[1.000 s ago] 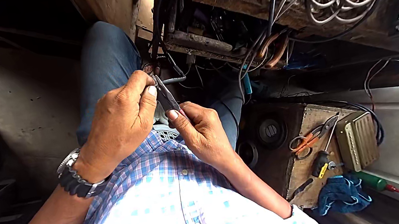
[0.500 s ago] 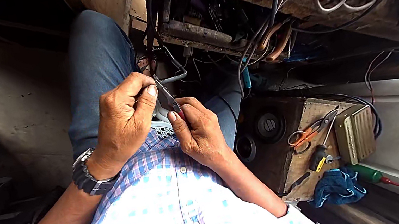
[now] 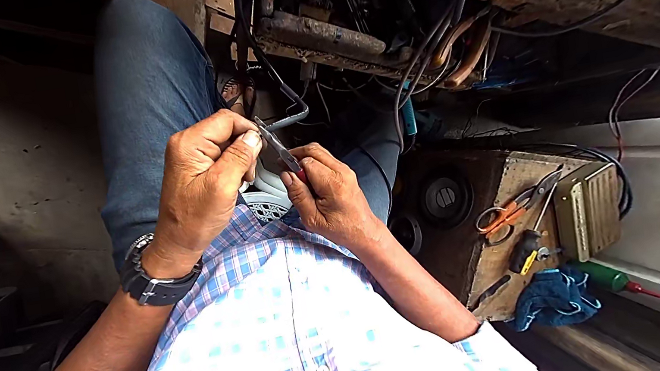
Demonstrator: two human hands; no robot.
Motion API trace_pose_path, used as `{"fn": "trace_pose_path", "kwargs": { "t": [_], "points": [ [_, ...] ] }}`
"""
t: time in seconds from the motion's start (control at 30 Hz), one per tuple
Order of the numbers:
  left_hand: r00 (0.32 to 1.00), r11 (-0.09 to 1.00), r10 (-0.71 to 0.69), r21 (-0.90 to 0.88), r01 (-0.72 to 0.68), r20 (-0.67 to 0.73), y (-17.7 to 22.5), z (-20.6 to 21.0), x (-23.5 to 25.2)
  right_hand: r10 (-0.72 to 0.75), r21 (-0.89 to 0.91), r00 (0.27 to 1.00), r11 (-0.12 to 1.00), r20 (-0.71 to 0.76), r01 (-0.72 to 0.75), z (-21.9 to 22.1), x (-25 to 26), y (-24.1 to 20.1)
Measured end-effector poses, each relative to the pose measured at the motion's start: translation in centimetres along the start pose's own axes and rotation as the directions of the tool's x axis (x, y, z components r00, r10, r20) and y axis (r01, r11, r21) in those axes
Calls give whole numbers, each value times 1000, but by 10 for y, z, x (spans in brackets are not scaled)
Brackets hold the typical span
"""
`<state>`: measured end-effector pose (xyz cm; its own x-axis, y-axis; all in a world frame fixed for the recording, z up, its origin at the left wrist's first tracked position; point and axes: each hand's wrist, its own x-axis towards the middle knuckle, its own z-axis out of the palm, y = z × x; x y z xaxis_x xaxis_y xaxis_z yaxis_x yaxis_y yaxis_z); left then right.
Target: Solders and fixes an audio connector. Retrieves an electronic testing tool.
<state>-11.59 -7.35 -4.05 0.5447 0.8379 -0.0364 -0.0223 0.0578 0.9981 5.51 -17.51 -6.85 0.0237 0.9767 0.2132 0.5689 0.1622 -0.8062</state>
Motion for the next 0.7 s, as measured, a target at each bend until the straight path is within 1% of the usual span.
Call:
{"fn": "trace_pose_path", "kwargs": {
  "t": [0.13, 0.27, 0.33, 0.43, 0.5, 0.6, 0.7],
  "points": [
    [992, 980, -119, -158, 122, 28, 0, 1, 3, -28, -1, 1000, 1000, -1, 28, 3, -1, 10],
    [962, 910, -256, -314, 272, 92, -4, -1, 3, -127, 27, 992, 992, -15, 127, 5, -1, 28],
    [947, 873, -301, -368, 320, 110, -5, 0, 3, -129, 85, 991, 988, -23, 131, 5, 0, 33],
    [936, 830, -332, -435, 348, 115, -4, 2, 6, -68, 246, 998, 967, -2, 66, 5, 3, 30],
    [927, 806, -353, -460, 371, 129, -2, 3, 7, -59, 306, 998, 951, 2, 55, 6, 3, 31],
    [914, 788, -382, -470, 398, 133, -2, 5, 6, -65, 286, 998, 956, -3, 63, 8, 2, 33],
    [935, 842, -346, -414, 345, 78, -3, 8, 6, -45, 246, 999, 968, 17, 39, 3, 0, 32]
  ]
}}
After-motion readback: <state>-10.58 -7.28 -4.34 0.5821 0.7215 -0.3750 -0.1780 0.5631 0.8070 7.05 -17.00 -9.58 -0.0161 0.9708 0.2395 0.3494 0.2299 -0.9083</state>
